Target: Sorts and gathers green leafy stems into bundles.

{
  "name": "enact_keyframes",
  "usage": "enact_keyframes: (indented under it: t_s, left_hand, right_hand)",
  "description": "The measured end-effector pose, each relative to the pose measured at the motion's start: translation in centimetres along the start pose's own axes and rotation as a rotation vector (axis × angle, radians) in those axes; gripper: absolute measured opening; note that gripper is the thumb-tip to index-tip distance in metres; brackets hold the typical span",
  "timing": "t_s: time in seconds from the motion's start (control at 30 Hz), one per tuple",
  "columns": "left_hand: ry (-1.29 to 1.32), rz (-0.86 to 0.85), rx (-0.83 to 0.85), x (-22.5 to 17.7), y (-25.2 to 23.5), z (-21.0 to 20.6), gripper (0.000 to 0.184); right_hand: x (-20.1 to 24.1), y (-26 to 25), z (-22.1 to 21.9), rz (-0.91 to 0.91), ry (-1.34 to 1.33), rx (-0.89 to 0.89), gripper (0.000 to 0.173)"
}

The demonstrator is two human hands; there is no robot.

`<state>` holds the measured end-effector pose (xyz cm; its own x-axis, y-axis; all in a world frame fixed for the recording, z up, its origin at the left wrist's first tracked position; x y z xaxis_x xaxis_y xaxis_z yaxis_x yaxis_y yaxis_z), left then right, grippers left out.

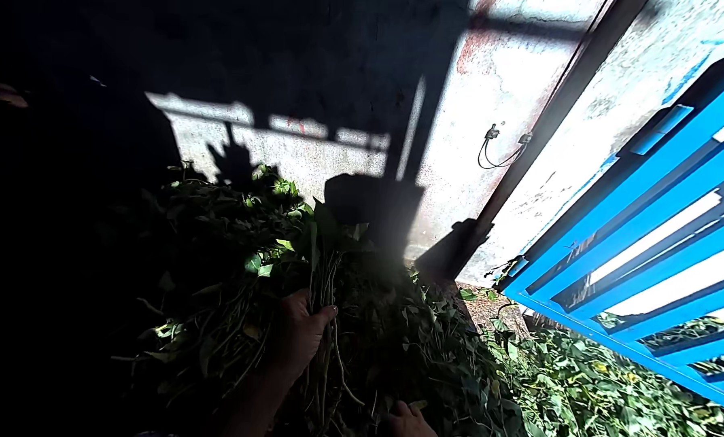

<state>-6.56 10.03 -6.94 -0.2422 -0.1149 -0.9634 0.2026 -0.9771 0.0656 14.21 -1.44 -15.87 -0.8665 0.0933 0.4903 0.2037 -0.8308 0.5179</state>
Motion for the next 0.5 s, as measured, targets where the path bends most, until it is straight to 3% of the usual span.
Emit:
enact_keyframes:
  t_s: [0.13,0.23,0.33,0.5]
  left_hand:
    - [-0.054,0.030,0.170,0.4,0.8,-1.7,0.016]
    - [-0.020,0.037,0.294,0.4,1.7,-2.8,0.015]
    - [-0.018,0.050,0.318,0.5,1.6,-2.7,0.014]
    - [0.050,0.115,0.347,1.0,1.5,-2.6,0.017]
  right_hand:
    - [2.0,0.6,4.4,0.312,-0.426,-0.368,0.036]
    - [3.6,-1.4,3.6,0.466,-0.999,-0.236,0.040]
    - [4.0,-2.5,2.2,0.392,-1.441,-0.096,0.024]
    - [4.3,-2.6,1.6,0.389,-1.568,0.044,0.029]
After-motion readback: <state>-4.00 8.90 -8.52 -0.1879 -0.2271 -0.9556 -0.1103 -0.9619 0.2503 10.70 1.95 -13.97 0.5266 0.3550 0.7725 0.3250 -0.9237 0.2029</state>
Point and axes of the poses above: each hand's wrist, its own y-axis away from the middle knuckle, its own z-axis out of the back of the hand, x = y × z, the point moved 4 cm from there along -y, towards the middle knuckle, and after that the axes turned 9 degrees about -y, right-handed, at the moved point
